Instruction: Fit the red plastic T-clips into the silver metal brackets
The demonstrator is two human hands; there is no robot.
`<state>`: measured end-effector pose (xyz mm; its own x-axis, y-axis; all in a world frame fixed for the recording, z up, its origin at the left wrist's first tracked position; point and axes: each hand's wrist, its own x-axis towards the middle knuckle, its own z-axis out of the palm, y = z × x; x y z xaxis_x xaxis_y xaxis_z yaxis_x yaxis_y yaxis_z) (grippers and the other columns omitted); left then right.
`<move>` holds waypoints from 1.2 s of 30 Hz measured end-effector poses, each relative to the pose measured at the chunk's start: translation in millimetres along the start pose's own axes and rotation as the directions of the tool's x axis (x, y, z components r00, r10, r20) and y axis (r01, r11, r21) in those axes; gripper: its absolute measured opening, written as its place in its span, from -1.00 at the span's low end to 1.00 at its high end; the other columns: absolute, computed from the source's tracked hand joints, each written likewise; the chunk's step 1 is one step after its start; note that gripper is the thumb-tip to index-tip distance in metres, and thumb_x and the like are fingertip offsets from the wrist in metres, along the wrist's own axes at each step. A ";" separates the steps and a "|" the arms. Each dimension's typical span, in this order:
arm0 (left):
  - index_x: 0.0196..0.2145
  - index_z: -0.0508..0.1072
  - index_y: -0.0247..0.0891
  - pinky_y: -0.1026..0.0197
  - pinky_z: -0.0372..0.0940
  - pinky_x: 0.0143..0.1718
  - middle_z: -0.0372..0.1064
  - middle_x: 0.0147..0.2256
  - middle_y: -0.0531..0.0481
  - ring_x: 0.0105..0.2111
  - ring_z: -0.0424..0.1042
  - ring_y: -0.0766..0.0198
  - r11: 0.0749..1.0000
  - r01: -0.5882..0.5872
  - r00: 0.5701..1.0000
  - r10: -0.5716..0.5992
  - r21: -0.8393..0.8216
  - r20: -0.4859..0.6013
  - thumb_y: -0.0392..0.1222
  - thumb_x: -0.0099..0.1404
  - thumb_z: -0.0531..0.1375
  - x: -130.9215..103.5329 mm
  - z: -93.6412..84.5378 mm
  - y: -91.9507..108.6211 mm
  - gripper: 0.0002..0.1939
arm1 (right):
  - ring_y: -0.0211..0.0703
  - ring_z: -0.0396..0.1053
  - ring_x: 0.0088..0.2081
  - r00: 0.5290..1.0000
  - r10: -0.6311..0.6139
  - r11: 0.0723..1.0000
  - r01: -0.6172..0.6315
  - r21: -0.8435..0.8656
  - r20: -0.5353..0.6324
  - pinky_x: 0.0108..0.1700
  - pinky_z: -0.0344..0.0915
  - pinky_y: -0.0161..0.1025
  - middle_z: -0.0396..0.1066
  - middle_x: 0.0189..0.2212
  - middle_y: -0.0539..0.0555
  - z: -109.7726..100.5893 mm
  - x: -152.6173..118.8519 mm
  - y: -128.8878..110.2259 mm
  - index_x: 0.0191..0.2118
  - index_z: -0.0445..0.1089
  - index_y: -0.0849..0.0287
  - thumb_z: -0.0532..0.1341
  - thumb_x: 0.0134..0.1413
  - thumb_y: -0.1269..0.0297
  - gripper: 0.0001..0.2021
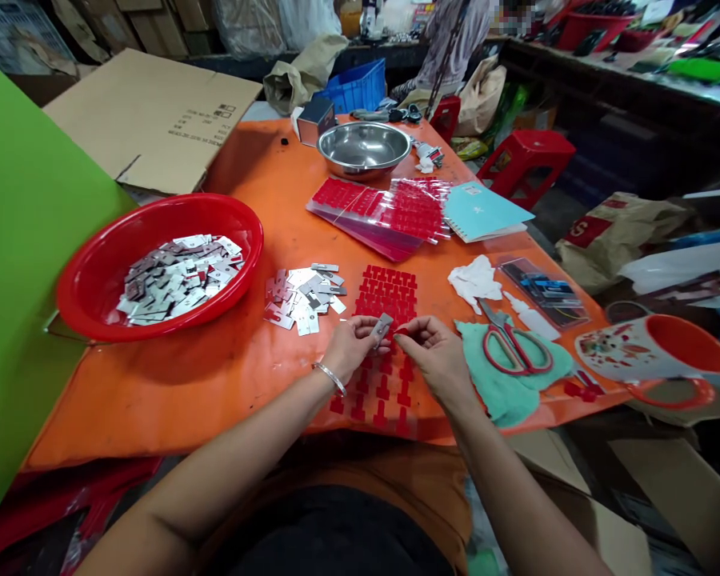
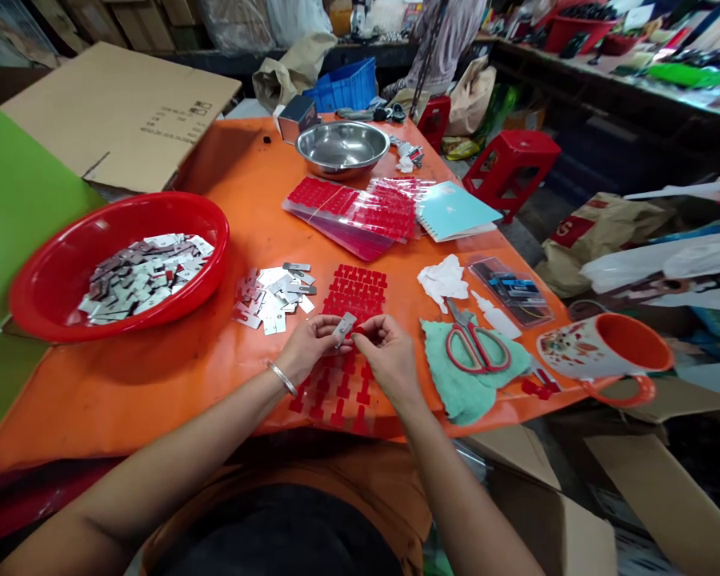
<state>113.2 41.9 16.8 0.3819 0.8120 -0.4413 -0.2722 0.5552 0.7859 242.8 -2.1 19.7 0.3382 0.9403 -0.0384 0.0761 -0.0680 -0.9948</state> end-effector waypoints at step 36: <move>-0.27 0.45 -0.39 0.29 0.40 -0.34 0.49 -0.38 -0.08 -0.45 0.47 0.34 1.000 -0.009 0.998 0.009 0.012 0.064 -0.44 0.11 0.21 -27.7 -16.5 -4.6 -0.81 | -0.23 0.35 -0.51 0.998 0.016 0.999 -0.018 0.030 0.069 -0.51 0.42 -0.26 0.31 -0.48 -0.03 24.4 -16.3 10.6 -0.39 0.22 0.13 0.27 -0.13 0.21 -0.79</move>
<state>89.3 19.8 18.3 0.4351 0.8037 -0.4059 -0.2656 0.5454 0.7950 215.2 -10.0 7.5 0.2743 0.9597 -0.0610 0.0420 -0.0753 -0.9963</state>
